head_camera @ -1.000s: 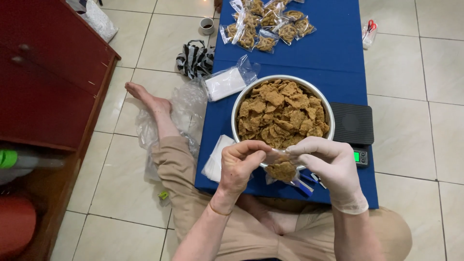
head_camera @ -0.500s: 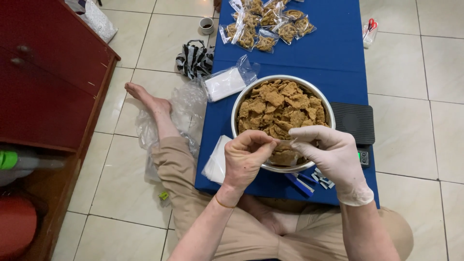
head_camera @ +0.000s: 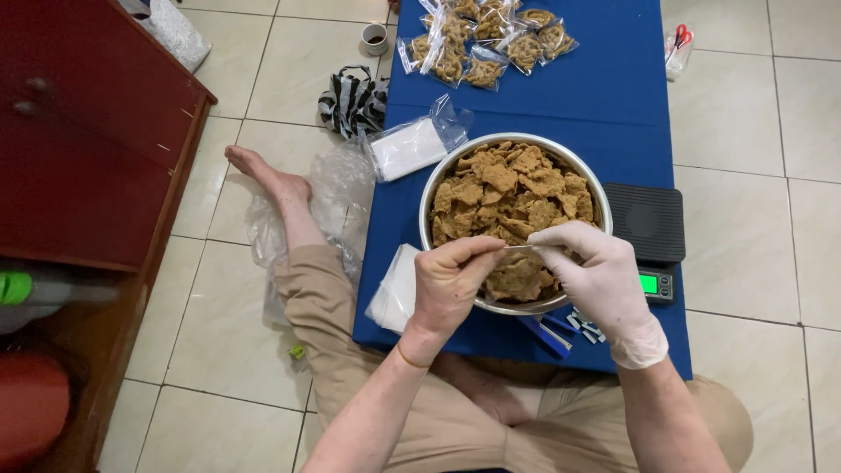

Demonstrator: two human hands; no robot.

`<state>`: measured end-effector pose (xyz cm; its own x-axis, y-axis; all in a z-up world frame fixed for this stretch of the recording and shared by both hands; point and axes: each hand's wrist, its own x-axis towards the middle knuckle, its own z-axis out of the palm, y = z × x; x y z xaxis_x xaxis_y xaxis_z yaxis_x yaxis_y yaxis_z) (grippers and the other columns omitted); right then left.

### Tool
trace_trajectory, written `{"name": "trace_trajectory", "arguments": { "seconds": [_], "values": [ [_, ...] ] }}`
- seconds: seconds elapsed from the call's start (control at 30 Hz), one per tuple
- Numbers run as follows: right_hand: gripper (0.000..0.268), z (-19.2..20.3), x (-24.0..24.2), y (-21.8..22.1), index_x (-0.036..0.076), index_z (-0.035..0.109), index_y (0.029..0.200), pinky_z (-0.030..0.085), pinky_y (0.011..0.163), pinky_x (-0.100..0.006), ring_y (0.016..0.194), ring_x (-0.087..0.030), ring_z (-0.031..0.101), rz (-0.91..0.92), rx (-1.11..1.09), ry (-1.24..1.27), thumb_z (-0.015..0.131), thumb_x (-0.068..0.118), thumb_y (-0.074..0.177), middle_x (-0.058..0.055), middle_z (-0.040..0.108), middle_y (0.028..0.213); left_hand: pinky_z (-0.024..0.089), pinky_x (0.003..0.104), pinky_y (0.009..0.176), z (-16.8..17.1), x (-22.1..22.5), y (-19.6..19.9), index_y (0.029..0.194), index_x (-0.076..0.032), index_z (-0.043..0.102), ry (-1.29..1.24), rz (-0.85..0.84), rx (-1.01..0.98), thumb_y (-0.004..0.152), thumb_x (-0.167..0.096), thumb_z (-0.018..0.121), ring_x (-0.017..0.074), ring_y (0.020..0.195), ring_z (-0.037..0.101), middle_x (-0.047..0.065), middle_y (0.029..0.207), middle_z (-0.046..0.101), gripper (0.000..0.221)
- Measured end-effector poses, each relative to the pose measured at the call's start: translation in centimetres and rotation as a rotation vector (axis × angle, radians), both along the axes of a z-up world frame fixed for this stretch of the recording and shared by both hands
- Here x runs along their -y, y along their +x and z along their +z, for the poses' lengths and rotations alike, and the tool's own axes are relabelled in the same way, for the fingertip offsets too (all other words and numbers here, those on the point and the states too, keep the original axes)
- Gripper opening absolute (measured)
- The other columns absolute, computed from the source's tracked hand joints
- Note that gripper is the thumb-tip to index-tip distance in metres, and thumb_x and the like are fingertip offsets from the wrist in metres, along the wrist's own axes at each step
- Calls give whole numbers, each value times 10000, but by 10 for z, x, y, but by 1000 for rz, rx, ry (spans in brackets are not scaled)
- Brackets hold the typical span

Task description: Manually packaging fried snacks into small plastic bags and weighing them on a digital scale.

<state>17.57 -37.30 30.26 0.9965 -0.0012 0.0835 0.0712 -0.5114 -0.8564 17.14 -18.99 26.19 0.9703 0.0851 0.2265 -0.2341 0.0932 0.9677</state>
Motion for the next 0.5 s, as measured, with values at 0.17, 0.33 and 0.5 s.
{"name": "trace_trajectory", "arguments": {
  "seconds": [0.17,0.33,0.5],
  "values": [
    [164,-17,0,2,188,849,946,555,811,-303,800,-112,697,-35,46,47,793,50,879,-19,770,809,602,283,646,-4,-6,9,945,-81,825,120,6,111,869,1,790,153,774,748,90,824,794,117],
    [199,-19,-3,4,191,855,920,547,796,-273,753,-62,625,-41,69,136,809,14,839,-1,744,770,583,267,646,-11,-6,13,973,-69,829,17,-49,66,893,2,772,81,755,680,91,801,785,121],
    [224,-26,0,3,90,826,861,536,770,-305,739,-110,594,-28,79,287,740,-101,783,-70,718,775,585,272,680,-26,-3,14,926,-78,834,-38,-71,44,873,16,768,92,790,679,80,800,771,127]
  ]
}}
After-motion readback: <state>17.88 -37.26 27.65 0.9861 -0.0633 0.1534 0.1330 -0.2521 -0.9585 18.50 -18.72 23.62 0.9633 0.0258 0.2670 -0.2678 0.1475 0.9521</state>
